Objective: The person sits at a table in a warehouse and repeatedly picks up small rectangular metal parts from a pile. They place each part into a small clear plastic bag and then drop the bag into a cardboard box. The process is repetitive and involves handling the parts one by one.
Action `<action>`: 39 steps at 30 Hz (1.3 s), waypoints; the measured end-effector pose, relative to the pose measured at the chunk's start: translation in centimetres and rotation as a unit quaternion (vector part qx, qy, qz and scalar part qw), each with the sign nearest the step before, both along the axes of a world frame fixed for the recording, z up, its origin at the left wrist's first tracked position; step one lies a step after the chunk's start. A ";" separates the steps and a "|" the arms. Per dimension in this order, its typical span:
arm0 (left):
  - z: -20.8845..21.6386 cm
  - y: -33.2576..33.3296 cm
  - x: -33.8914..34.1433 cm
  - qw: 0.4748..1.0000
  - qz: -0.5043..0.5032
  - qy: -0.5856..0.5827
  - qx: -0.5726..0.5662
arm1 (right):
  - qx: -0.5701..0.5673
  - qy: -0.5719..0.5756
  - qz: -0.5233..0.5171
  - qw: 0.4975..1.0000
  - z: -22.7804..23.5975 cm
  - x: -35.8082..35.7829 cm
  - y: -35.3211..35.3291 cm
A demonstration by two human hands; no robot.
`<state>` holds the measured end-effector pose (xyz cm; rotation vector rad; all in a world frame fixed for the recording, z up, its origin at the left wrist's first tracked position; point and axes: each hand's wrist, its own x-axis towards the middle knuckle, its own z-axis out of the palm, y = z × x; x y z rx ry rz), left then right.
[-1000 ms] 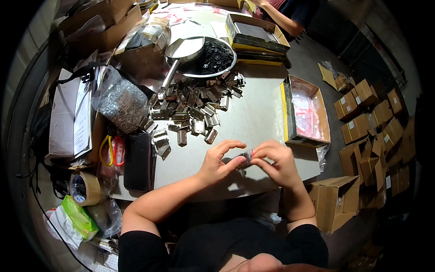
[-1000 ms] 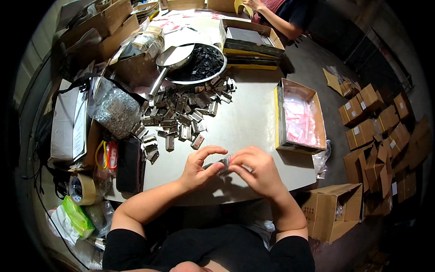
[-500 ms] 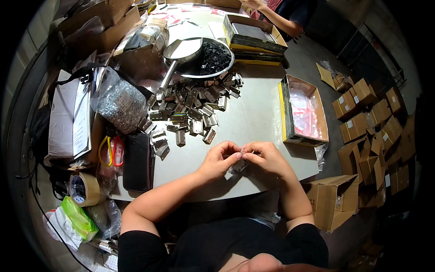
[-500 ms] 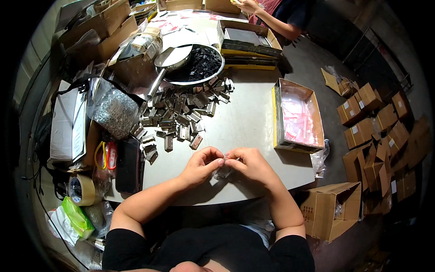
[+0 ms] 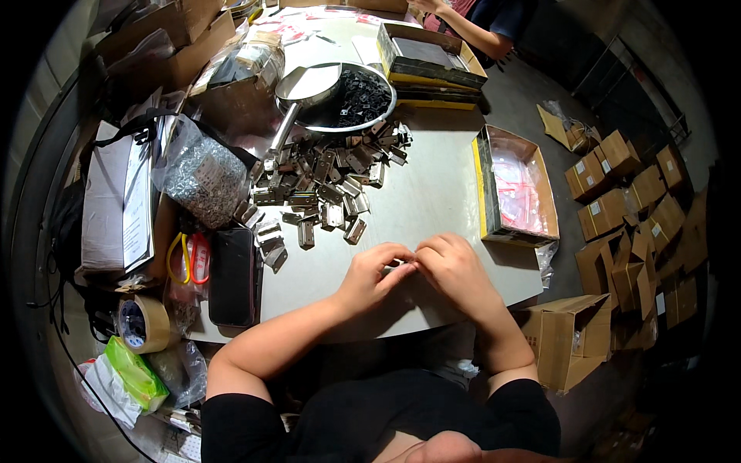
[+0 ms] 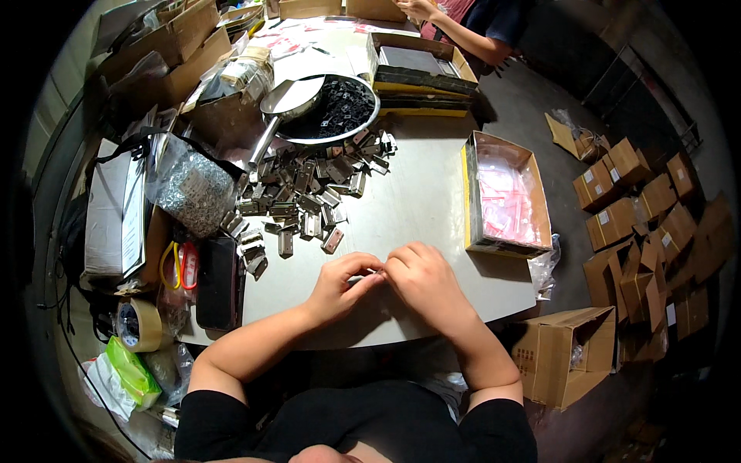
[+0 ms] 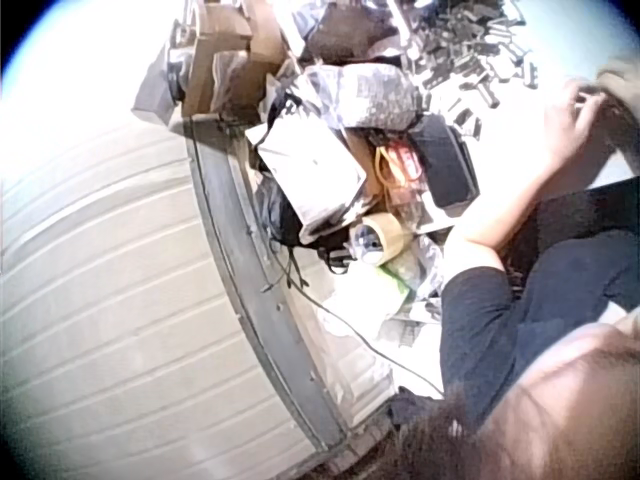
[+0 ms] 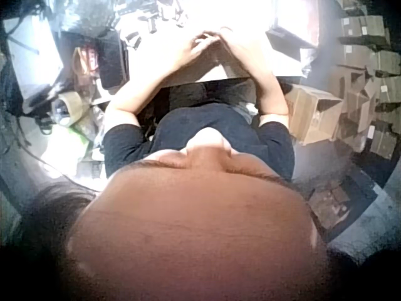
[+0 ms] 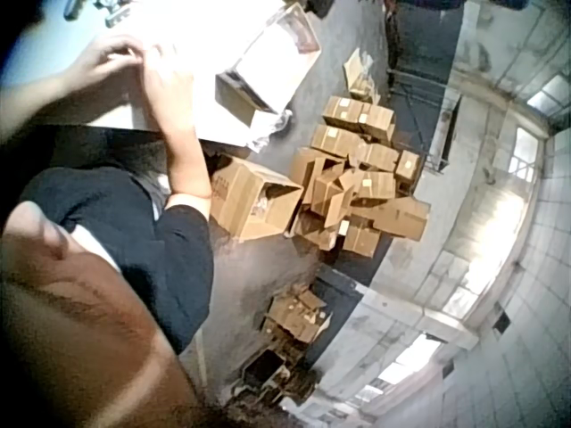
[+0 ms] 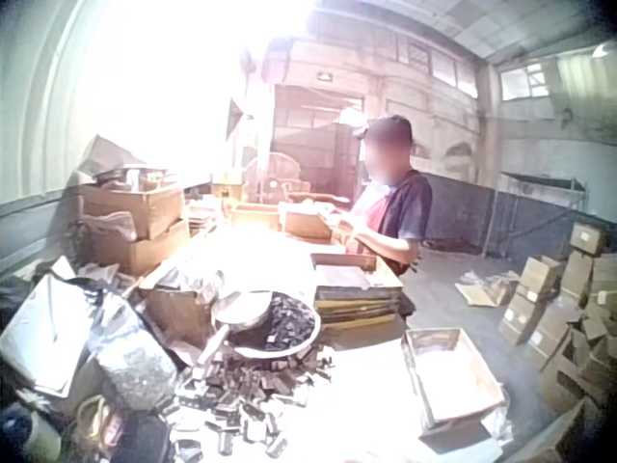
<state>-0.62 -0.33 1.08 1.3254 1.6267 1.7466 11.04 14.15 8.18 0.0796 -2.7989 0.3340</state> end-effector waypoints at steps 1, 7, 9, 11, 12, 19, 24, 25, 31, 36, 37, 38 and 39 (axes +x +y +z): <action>-0.2 0.2 0.1 0.999 0.002 -0.032 -0.001 | -0.038 0.006 0.010 0.999 -0.1 0.1 0.0; 0.5 -0.1 0.2 0.997 0.060 0.043 0.000 | -0.139 0.006 0.031 0.990 -1.0 0.5 1.2; 0.9 -0.2 0.2 0.991 0.087 0.093 0.040 | -0.139 0.019 0.041 0.989 -0.2 0.5 0.6; 0.9 -0.3 0.2 0.986 0.101 0.119 0.056 | -0.184 0.011 -0.001 0.983 0.3 0.4 -0.1; 0.7 -0.3 0.3 0.986 0.100 0.119 0.051 | -0.206 0.007 -0.021 0.978 0.4 0.3 -0.4; 0.8 -0.3 0.5 0.984 0.085 0.147 0.056 | -0.169 0.038 0.049 0.984 -1.0 -0.4 -0.1; 0.7 -0.6 0.5 0.989 0.098 0.097 0.057 | -0.242 0.030 -0.013 0.970 -0.4 1.7 0.7; 0.8 -0.6 0.5 0.989 0.101 0.089 0.056 | -0.241 0.020 -0.025 0.970 -0.3 2.4 1.1; 0.1 0.0 0.4 0.991 0.121 0.031 0.047 | -0.244 0.068 -0.126 0.959 -0.5 10.1 4.4; -0.5 0.0 1.1 0.997 0.075 0.028 0.013 | -0.214 0.184 -0.414 0.866 3.8 24.4 8.2; -0.5 0.0 1.2 0.997 0.069 0.029 0.009 | -0.104 0.158 -0.502 0.844 4.3 26.8 8.8; -0.5 0.0 1.3 0.998 0.062 0.031 0.005 | -0.008 0.148 -0.570 0.808 4.8 27.6 8.8; -0.9 0.1 1.4 0.998 0.057 0.029 -0.003 | 0.049 0.164 -0.584 0.793 4.7 28.0 9.6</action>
